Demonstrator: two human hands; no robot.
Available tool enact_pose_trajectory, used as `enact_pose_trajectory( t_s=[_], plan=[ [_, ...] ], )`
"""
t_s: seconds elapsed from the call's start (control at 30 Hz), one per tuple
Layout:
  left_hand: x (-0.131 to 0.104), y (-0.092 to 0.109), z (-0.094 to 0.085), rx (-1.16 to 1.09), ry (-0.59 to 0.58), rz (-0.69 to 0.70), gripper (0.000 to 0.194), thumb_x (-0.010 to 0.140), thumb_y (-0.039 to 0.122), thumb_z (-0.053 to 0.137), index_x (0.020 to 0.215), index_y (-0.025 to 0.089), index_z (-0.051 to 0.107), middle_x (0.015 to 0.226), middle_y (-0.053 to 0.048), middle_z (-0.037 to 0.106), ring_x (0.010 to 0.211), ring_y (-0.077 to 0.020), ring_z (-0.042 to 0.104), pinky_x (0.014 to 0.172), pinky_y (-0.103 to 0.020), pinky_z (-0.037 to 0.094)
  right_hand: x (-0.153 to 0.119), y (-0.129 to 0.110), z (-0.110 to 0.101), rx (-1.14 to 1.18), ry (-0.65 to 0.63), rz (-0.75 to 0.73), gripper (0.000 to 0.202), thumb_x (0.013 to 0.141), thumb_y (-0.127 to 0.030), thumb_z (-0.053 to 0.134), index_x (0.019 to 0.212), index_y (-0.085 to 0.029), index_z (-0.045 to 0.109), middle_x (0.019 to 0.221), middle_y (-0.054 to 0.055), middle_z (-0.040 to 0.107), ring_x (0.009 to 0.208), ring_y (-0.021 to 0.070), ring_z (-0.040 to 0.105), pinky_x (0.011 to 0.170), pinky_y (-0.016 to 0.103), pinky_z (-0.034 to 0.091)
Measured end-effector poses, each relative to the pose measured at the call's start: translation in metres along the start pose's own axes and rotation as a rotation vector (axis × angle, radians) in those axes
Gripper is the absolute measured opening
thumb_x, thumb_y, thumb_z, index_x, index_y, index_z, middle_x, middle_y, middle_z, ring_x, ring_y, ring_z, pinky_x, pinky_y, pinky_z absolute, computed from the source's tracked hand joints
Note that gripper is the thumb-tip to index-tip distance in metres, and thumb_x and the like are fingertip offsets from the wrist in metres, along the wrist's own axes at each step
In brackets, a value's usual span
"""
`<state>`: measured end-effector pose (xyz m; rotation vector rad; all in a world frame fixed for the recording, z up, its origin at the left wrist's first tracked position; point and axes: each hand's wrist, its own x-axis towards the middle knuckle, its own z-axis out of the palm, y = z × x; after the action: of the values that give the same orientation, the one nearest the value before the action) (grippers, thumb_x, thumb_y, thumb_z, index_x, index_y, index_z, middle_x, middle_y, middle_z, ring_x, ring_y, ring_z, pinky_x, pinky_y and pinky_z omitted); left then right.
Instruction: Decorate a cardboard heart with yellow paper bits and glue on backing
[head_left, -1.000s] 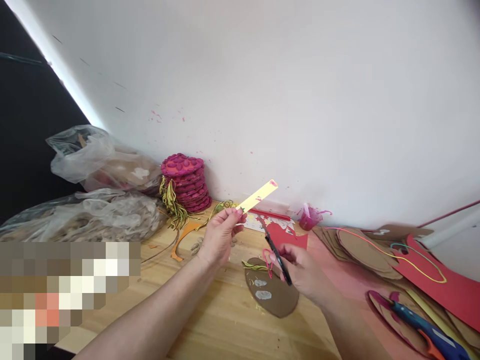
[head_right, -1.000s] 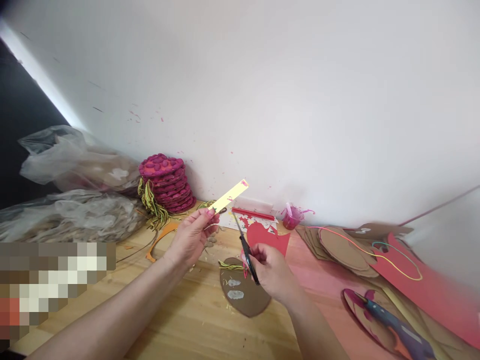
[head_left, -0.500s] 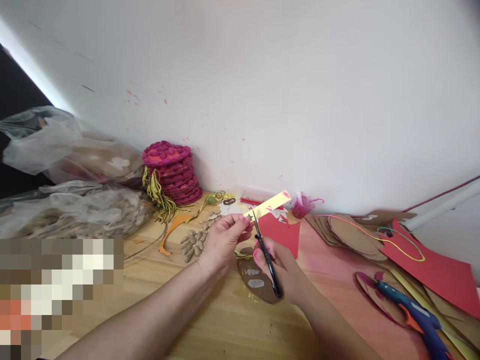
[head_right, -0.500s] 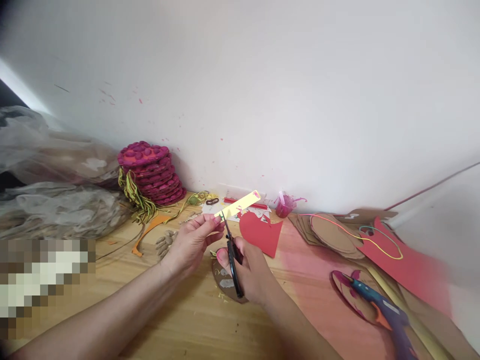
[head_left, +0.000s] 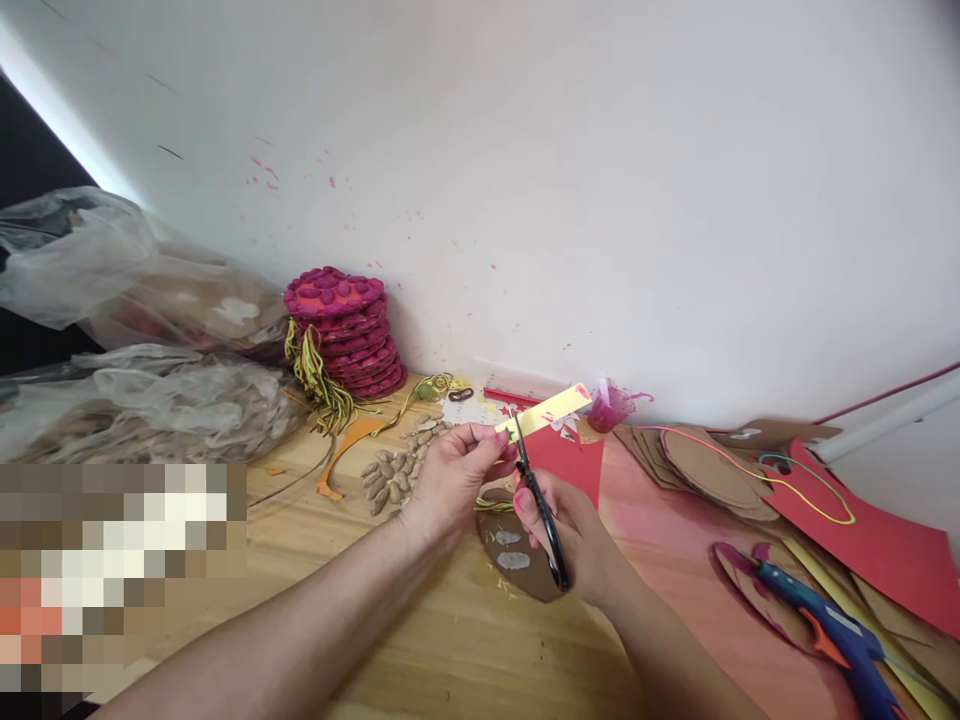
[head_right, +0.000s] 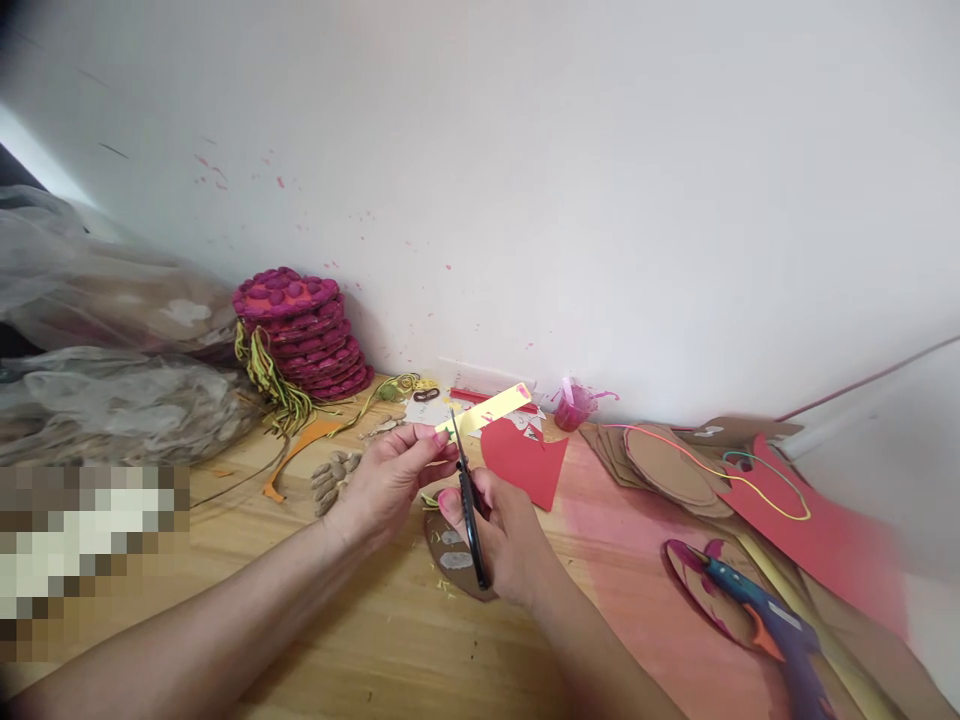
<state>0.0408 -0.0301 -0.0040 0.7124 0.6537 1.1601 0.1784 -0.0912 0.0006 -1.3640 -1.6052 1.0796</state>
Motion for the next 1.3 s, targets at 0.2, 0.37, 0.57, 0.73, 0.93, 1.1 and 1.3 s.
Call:
enact_pose_trajectory(
  t_s=[0.2,0.37,0.57,0.73,0.93,1.1,1.3],
  plan=[
    [0.0,0.001,0.0,0.001,-0.008,0.009,0.032,0.06,0.034,0.084,0.069,0.013,0.062,0.067,-0.001,0.065,0.066,-0.0107,0.06,0.072,-0.027,0.053,0.001,0.003,0.002,-0.045,0.039,0.028,0.045,0.086,-0.061,0.05,0.067,-0.021,0.044,0.059,-0.003,0.045,0.053,0.0124,0.044,0.05,0.026,0.032],
    [-0.001,0.001,-0.001,0.001,-0.011,0.014,0.032,0.061,0.034,0.084,0.069,0.012,0.062,0.067,-0.001,0.065,0.065,-0.0103,0.06,0.071,-0.026,0.053,0.001,0.011,0.004,0.011,0.03,0.059,0.045,0.086,-0.061,0.05,0.069,-0.021,0.042,0.057,-0.004,0.042,0.05,0.0106,0.041,0.047,0.024,0.031],
    [0.001,0.002,-0.002,0.0,-0.021,0.019,0.03,0.063,0.032,0.082,0.071,0.011,0.063,0.067,-0.001,0.065,0.067,-0.0104,0.062,0.072,-0.025,0.054,0.0,0.016,0.007,0.043,0.033,0.081,0.045,0.086,-0.06,0.052,0.068,-0.021,0.037,0.056,-0.006,0.038,0.047,0.009,0.038,0.045,0.023,0.028],
    [0.002,0.003,-0.003,0.028,-0.029,0.027,0.029,0.064,0.032,0.082,0.072,0.011,0.063,0.067,0.0,0.064,0.066,-0.0103,0.062,0.074,-0.027,0.055,0.001,0.016,0.008,0.011,0.031,0.104,0.047,0.085,-0.064,0.049,0.069,-0.022,0.037,0.055,-0.006,0.037,0.046,0.0092,0.036,0.043,0.023,0.026],
    [0.004,0.005,-0.007,0.087,-0.047,0.03,0.031,0.064,0.035,0.082,0.071,0.012,0.063,0.068,-0.002,0.067,0.066,-0.0112,0.063,0.074,-0.028,0.054,0.003,0.011,0.006,-0.045,0.039,0.06,0.05,0.085,-0.065,0.047,0.063,-0.022,0.034,0.053,-0.005,0.035,0.048,0.0096,0.033,0.045,0.024,0.023],
    [0.005,0.008,-0.007,0.116,-0.057,0.035,0.031,0.064,0.035,0.081,0.071,0.012,0.062,0.067,-0.002,0.067,0.065,-0.0117,0.063,0.074,-0.028,0.053,0.003,0.012,0.006,-0.07,0.068,0.029,0.05,0.085,-0.064,0.049,0.062,-0.021,0.034,0.056,-0.004,0.035,0.051,0.0101,0.033,0.047,0.025,0.023],
    [0.007,0.008,-0.008,0.126,-0.059,0.04,0.029,0.065,0.033,0.081,0.071,0.012,0.062,0.067,-0.002,0.067,0.064,-0.0116,0.064,0.073,-0.027,0.053,0.002,0.013,0.009,-0.054,0.062,-0.006,0.048,0.088,-0.06,0.047,0.063,-0.021,0.033,0.057,-0.005,0.033,0.052,0.0096,0.031,0.048,0.025,0.023]
  ],
)
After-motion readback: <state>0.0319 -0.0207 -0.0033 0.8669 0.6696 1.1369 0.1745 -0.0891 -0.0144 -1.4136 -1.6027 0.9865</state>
